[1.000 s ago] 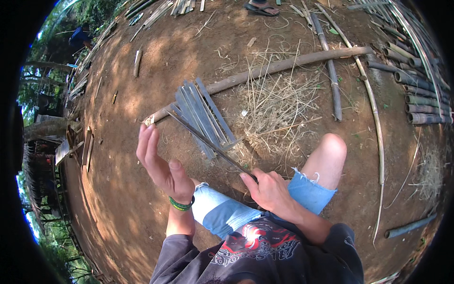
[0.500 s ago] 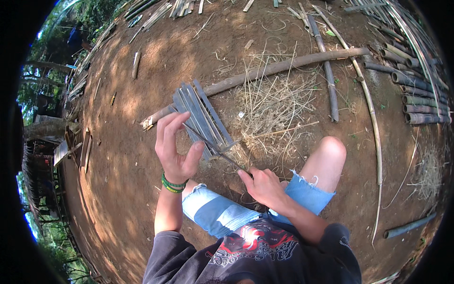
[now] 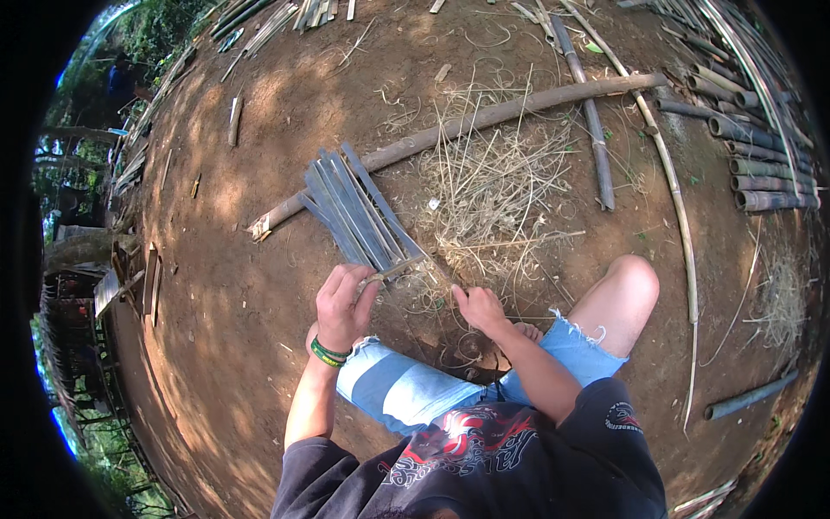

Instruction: The person sits on the ground and uses a machete to split long bamboo strips into thinner slats. They hold the bamboo vertically against a wooden support and strike it with the blade to separate the layers, then place the finished slats into a pile.

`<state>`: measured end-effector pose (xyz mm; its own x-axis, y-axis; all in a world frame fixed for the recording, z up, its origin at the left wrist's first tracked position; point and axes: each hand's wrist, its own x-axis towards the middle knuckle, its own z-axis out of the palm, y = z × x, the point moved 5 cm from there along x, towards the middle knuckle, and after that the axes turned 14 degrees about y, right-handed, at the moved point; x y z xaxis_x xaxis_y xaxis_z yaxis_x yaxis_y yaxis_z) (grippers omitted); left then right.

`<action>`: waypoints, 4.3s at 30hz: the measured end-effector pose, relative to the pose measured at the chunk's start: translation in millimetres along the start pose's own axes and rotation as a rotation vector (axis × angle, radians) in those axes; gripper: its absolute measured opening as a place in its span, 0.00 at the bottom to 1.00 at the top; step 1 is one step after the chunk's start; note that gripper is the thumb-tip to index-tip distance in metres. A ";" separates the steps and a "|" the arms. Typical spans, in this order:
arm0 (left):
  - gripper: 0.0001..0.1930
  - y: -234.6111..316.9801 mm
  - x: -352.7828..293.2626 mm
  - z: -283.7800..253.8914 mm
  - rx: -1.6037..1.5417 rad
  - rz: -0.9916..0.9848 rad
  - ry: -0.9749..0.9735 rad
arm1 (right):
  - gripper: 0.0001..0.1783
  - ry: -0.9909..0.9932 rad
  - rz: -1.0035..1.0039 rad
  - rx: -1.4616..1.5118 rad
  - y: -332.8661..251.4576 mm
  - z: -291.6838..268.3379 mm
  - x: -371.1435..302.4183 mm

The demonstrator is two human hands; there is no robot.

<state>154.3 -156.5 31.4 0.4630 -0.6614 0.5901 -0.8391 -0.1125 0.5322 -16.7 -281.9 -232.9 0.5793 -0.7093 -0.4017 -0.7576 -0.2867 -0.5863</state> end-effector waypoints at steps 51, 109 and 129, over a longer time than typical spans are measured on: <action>0.19 -1.7 -16.0 29.1 -0.989 -1.029 0.068 | 0.32 0.279 -0.666 0.772 -248.9 -230.7 71.9; 0.25 55.0 -37.7 40.1 -1.201 -1.102 0.163 | 0.34 0.371 -1.147 -0.113 -202.9 -228.7 -1.7; 0.27 39.6 -34.1 49.0 -1.054 -1.024 0.234 | 0.34 0.160 -1.179 -0.027 -181.2 -196.9 -32.2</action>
<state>91.3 -174.7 2.7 0.8296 -0.4858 -0.2754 0.4117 0.1990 0.8893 42.8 -333.9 24.8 0.8806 -0.0710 0.4686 0.2097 -0.8282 -0.5197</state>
